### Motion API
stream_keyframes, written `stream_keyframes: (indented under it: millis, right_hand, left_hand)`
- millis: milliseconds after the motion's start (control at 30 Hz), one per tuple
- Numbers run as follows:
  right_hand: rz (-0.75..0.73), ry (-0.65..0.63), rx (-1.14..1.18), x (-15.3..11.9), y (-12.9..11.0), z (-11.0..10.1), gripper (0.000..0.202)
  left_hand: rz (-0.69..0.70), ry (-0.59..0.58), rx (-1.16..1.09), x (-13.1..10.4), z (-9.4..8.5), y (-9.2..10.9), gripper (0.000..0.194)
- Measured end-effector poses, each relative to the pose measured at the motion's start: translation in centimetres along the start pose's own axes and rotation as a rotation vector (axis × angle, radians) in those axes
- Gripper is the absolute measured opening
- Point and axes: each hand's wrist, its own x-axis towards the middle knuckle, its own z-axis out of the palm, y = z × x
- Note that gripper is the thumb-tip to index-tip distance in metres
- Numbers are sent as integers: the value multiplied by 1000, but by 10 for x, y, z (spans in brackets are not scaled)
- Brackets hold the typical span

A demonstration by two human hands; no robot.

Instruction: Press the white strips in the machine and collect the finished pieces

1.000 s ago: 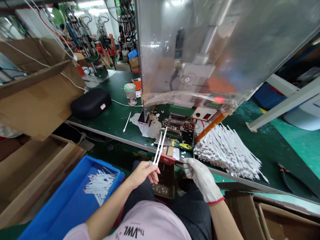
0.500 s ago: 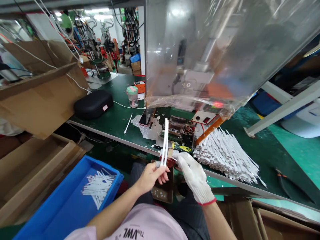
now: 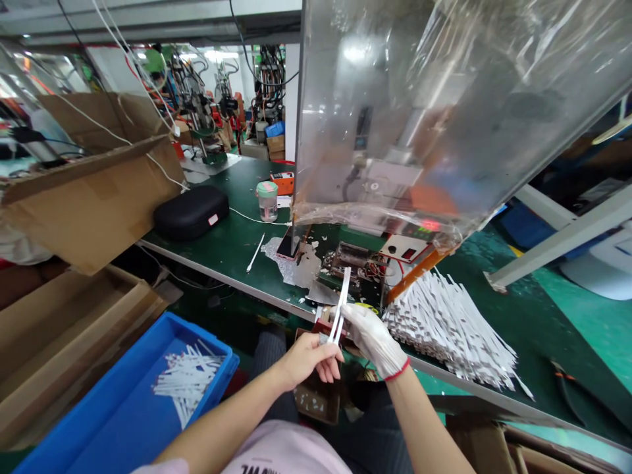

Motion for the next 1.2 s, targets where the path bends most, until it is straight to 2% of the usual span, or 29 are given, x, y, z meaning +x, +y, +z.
stream_keyframes:
  millis: [200, 333, 533, 767, 967, 1200]
  right_hand:
    - [38, 37, 163, 12, 3, 5, 30]
    - [60, 105, 193, 16, 6, 6, 35]
    - [108, 121, 224, 14, 4, 11, 37]
    - [113, 135, 191, 16, 9, 7, 32]
    - [87, 189, 146, 20, 19, 3, 33]
    - [51, 196, 97, 19, 16, 4, 32]
  left_hand:
    - [-63, 62, -7, 5, -2, 11, 43]
    - [-117, 76, -17, 7, -2, 12, 44]
    - [-136, 106, -21, 9, 2, 12, 48]
    - [-145, 103, 39, 11, 1, 11, 50]
    - [-92, 137, 134, 10, 0, 8, 50]
    - [-112, 114, 96, 10, 1, 11, 50]
